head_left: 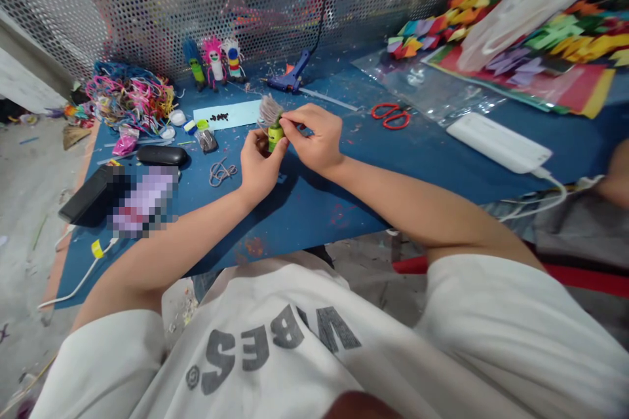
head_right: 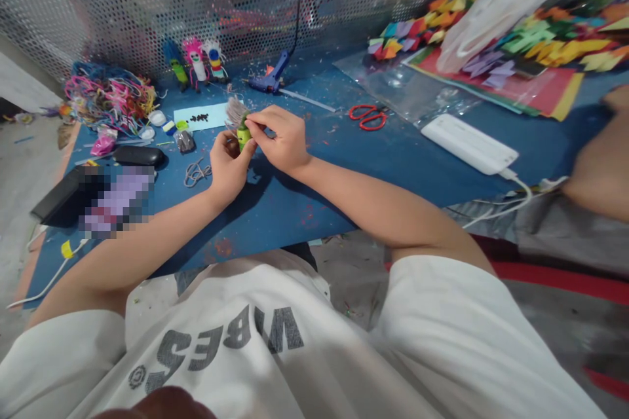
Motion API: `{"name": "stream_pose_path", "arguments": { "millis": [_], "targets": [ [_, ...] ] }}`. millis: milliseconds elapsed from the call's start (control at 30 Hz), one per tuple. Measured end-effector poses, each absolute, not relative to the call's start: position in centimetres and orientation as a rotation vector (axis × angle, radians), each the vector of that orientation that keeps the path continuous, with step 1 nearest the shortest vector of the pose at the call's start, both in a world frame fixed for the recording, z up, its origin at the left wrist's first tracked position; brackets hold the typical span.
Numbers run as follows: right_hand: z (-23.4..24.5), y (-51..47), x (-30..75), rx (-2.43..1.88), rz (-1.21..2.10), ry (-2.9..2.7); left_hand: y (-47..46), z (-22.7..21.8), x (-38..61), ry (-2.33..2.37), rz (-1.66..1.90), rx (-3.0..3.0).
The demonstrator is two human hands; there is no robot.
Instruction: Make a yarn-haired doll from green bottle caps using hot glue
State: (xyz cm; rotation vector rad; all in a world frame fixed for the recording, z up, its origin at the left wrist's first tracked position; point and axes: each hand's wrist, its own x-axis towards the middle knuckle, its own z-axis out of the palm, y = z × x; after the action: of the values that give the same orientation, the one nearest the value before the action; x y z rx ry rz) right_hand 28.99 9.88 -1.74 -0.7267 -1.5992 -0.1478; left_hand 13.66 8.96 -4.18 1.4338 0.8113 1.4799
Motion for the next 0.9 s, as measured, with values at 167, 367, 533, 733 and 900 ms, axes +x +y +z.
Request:
{"name": "stream_pose_path", "arguments": {
  "millis": [167, 367, 533, 733, 900],
  "targets": [
    [-1.75, 9.89, 29.09, -0.758, -0.143, -1.611, 8.88, -4.01, 13.66, 0.828, 1.464, 1.437],
    [-1.71, 9.63, 29.10, -0.742, -0.187, -1.603, 8.62, -3.72, 13.52, 0.825, 1.444, 1.424],
    [-1.89, 9.69, 29.15, -0.735, -0.224, -1.590, 8.62, -3.70, 13.54, 0.822, 1.439, 1.433],
    [-1.89, 9.73, 29.10, -0.709, -0.244, -1.585, 8.72, -3.88, 13.53, 0.823, 1.426, 1.468],
    [-2.11, 9.83, 29.13, -0.761, -0.249, -1.594, 8.79, -4.02, 13.45, 0.790, 1.435, 1.466]
  ]
}}
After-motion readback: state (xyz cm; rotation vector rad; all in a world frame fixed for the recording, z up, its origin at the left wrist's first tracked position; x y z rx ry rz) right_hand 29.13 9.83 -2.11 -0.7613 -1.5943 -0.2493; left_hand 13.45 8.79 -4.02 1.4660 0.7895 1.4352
